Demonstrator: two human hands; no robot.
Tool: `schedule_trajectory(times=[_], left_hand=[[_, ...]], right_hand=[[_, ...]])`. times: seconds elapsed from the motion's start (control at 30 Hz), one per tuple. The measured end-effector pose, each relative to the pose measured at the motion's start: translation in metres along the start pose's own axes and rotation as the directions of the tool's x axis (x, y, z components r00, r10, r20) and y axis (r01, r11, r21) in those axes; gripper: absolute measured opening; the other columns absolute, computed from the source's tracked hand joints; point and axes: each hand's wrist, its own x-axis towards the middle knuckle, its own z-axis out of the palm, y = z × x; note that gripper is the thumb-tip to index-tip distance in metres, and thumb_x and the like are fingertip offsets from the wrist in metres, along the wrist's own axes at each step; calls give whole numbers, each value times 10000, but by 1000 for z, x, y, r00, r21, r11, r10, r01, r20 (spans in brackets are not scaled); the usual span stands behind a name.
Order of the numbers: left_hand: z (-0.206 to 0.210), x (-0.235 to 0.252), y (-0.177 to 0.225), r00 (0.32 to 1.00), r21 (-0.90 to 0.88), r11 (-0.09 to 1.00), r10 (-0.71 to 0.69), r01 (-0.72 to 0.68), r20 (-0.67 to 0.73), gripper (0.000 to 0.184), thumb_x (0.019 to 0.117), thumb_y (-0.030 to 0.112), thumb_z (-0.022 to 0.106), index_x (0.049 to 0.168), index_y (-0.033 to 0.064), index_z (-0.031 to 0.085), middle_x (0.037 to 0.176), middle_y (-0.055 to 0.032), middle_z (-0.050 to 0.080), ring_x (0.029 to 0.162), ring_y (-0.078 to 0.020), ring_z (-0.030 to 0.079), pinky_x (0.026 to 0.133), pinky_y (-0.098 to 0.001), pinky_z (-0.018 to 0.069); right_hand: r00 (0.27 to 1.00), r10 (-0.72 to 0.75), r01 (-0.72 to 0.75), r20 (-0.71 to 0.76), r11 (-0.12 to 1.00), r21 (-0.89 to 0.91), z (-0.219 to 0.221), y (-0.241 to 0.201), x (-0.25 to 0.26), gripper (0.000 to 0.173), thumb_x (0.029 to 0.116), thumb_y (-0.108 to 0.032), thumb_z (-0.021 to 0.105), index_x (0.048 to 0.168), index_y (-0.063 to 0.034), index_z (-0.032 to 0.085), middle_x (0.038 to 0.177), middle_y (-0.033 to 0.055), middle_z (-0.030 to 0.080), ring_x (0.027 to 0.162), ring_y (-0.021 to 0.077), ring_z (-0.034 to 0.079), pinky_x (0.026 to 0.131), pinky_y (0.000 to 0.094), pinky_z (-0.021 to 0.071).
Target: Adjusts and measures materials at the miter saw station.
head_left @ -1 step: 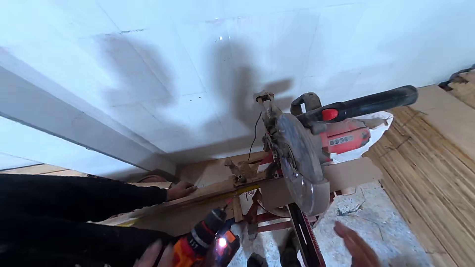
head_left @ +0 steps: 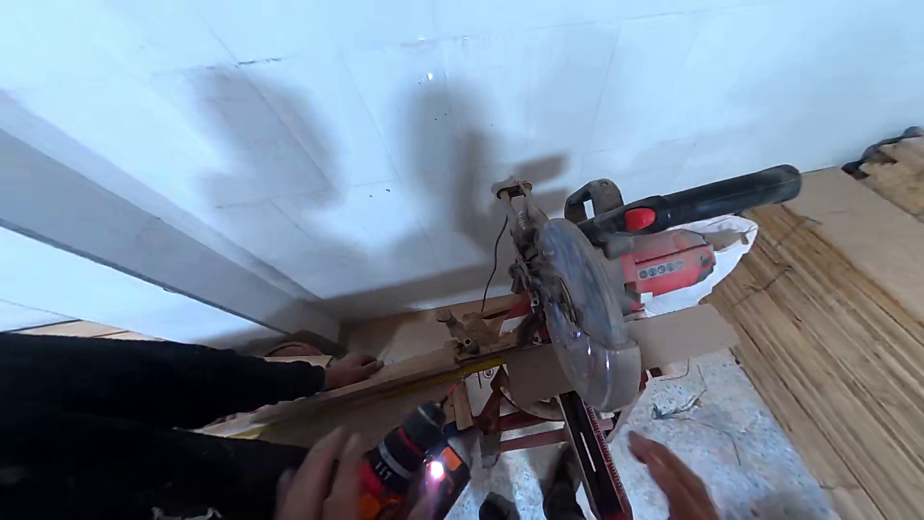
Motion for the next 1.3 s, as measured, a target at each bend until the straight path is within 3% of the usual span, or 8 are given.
schedule_trajectory(times=[0.07,0.2,0.33,0.5,0.77,0.93,1.17,1.3], left_hand=[[3,21,-3,942,148,987,-112,68,315,848,860,545,751,1472,6,522,1432,-271,564,1314,-469,548,1108,-683,387],[8,46,-2,823,323,943,-248,84,510,654,864,527,744,1318,65,655,1159,-184,722,1113,-397,679,994,-614,506],[11,29,3,949,281,955,1,-94,315,553,786,483,777,1143,63,742,1001,-105,765,989,-293,744,1108,-550,464],[2,25,29,973,198,970,98,-140,209,604,787,490,782,1206,57,727,1071,-124,753,1047,-338,721,1053,-552,504],[75,20,-2,996,139,990,18,-30,87,592,837,513,684,1183,36,737,1043,-138,743,945,-324,735,777,-504,613],[104,18,-42,984,154,985,-99,76,146,547,828,392,771,1232,27,715,1112,-194,724,1008,-398,715,795,-576,599],[108,59,-74,956,193,976,-145,96,255,542,848,314,837,1265,4,681,1137,-243,697,1056,-465,675,836,-660,557],[106,76,-75,915,234,968,-177,94,363,552,839,375,855,1261,59,688,1149,-185,700,1052,-415,687,830,-631,569]], right_hand=[[995,56,-60,77,997,56,24,-12,-10,475,1015,-274,613,1459,-132,528,1465,97,578,1348,199,565,1113,413,508],[981,120,-140,150,982,124,61,-28,-19,398,999,-149,628,1369,-3,612,1383,185,633,1277,254,624,1064,443,548],[992,100,-104,79,993,54,59,-32,-24,327,1006,-170,621,1321,-88,654,1318,106,683,1218,207,659,1020,412,579],[982,82,-110,-169,980,-167,23,-22,-6,332,1028,-318,584,1326,-182,640,1276,28,691,1145,159,678,934,390,608],[953,-155,-25,-261,816,-578,47,58,66,812,980,-299,585,1629,-50,166,1634,298,275,1475,347,418,1171,469,427],[911,-413,279,9,600,-750,19,28,135,498,994,-82,481,1490,-76,519,1620,135,422,1539,364,313,1240,614,270],[789,211,317,577,665,-676,-8,-30,285,462,973,15,503,1375,-157,652,1561,94,504,1531,351,321,1252,611,225],[604,562,266,565,526,-808,23,-35,362,393,1051,-80,467,1376,-215,644,1337,162,643,1221,373,613,945,641,491]])
